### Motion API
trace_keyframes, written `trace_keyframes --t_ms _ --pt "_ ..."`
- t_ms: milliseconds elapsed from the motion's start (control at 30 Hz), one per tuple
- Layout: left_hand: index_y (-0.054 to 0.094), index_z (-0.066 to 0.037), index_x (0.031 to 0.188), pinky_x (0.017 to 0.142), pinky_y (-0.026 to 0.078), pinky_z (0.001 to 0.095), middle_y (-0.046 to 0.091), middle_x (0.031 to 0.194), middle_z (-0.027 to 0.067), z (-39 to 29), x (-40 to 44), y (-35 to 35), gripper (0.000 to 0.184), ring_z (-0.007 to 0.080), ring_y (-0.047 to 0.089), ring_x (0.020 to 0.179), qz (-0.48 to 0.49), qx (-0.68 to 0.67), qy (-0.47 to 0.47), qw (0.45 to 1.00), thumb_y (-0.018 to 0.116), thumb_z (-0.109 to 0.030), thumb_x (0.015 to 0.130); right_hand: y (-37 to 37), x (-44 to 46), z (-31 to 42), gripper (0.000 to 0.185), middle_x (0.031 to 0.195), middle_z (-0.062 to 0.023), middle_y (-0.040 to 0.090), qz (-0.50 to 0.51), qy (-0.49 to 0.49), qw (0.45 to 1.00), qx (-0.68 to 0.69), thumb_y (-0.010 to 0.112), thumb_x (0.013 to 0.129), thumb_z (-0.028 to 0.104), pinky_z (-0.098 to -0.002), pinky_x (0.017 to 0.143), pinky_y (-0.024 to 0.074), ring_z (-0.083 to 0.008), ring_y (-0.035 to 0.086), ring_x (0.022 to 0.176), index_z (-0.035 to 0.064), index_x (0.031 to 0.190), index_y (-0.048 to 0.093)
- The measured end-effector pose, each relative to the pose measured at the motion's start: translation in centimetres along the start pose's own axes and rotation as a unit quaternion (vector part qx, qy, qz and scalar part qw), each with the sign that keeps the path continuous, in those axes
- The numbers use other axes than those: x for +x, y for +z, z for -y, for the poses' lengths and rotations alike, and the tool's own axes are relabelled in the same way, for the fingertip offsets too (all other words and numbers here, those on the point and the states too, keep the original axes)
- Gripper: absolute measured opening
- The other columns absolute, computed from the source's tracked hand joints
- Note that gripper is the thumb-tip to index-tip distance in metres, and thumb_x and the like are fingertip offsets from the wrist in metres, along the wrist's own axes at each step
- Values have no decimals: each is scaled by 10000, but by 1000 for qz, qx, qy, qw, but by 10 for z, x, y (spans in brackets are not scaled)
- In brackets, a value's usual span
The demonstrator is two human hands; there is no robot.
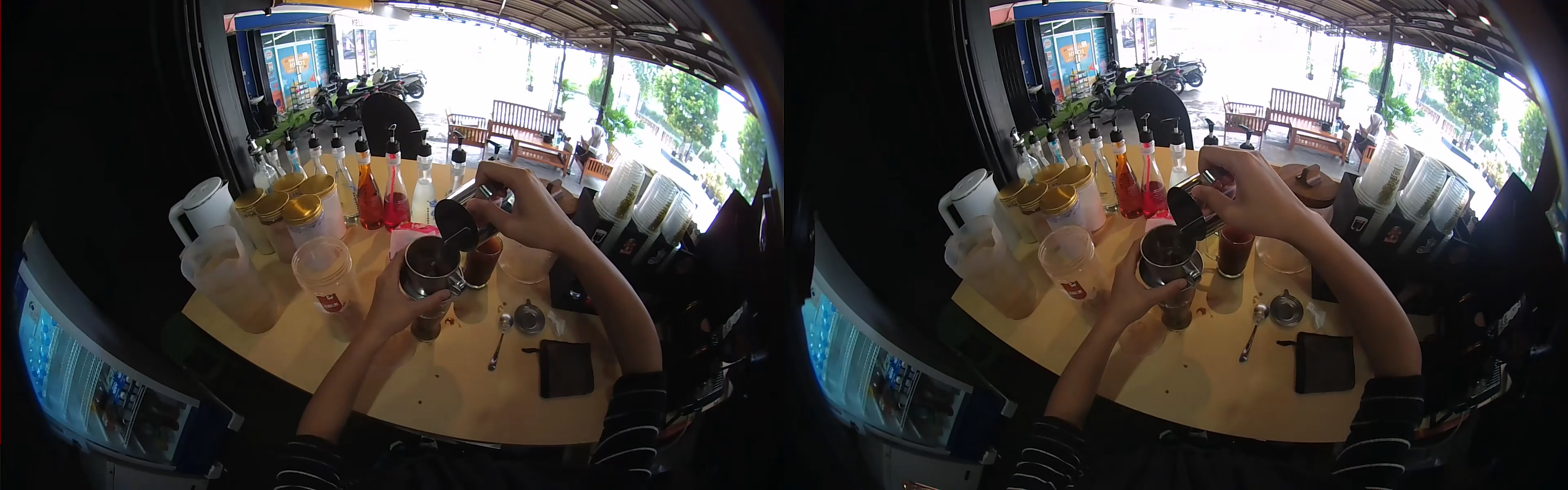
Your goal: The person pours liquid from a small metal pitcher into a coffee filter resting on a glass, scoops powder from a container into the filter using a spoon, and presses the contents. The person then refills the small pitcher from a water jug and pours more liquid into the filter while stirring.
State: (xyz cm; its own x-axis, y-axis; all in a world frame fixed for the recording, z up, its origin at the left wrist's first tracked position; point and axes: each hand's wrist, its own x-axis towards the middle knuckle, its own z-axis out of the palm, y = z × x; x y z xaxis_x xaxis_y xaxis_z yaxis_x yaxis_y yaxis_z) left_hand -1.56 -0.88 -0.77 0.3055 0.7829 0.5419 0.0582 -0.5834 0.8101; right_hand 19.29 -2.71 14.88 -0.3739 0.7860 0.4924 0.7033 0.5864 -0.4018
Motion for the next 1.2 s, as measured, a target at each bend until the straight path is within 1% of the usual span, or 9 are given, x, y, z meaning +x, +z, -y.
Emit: trace_keyframes --t_ms 333,633,833,933,1000,1033,1067,1133,1200 --pt "497 -33 1233 950 450 365 606 1134 122 -1 0 1 740 230 588 1075 -2 -5 2 1000 856 -249 623 5 5 -5 237 710 -52 477 -8 -21 1000 -16 678 799 169 -295 645 403 -138 458 685 5 854 516" --pt "489 -31 1240 945 454 361 608 1132 119 0 0 1 742 228 591 1070 -3 -5 6 1000 854 -244 630 10 11 1 230 704 -77 496 -12 -48 998 24 666 803 164 -313 634 400 -164 472 667 1 852 511" --pt "481 -32 1244 935 462 359 605 1140 122 0 -1 1 750 228 593 1071 -7 5 8 1000 852 -253 631 6 1 -1 255 717 -54 515 -19 -34 999 28 690 799 171 -306 651 411 -137 473 681 -3 850 511" --pt "476 -29 1245 933 465 360 606 1140 123 -1 0 1 754 229 593 1073 -1 2 15 1000 851 -252 630 3 -13 -14 236 748 -29 539 -52 -37 997 49 690 822 151 -265 666 419 -91 490 729 0 852 510" --pt "475 -26 1244 930 468 359 607 1136 124 2 0 2 749 229 594 1073 -2 7 19 1000 849 -247 634 4 -26 -29 192 766 -5 533 -84 21 979 183 670 852 120 -224 665 422 -54 501 745 14 868 511" --pt "474 -24 1243 928 471 358 608 1133 124 3 0 1 744 229 594 1074 -3 12 22 1000 847 -242 637 8 -33 -36 207 701 22 496 -120 29 959 256 663 841 96 -206 593 419 -31 479 677 37 791 471" --pt "474 -24 1243 928 471 358 608 1133 124 3 0 1 744 229 594 1074 -3 12 22 1000 847 -242 637 9 -42 -39 207 701 22 496 -120 28 959 256 663 841 96 -206 593 419 -31 479 677 37 791 471" --pt "475 -21 1238 927 474 357 608 1131 126 2 0 2 728 227 595 1072 -2 17 16 1000 842 -230 645 12 -62 -43 180 698 22 511 -182 60 912 361 646 866 86 -194 586 428 -26 505 656 50 802 482" --pt "476 -20 1235 928 473 356 607 1132 126 5 1 2 721 226 595 1072 -3 15 20 1000 840 -223 647 20 -85 -51 158 699 21 534 -177 84 907 373 633 882 93 -204 573 437 -31 516 635 58 811 496"
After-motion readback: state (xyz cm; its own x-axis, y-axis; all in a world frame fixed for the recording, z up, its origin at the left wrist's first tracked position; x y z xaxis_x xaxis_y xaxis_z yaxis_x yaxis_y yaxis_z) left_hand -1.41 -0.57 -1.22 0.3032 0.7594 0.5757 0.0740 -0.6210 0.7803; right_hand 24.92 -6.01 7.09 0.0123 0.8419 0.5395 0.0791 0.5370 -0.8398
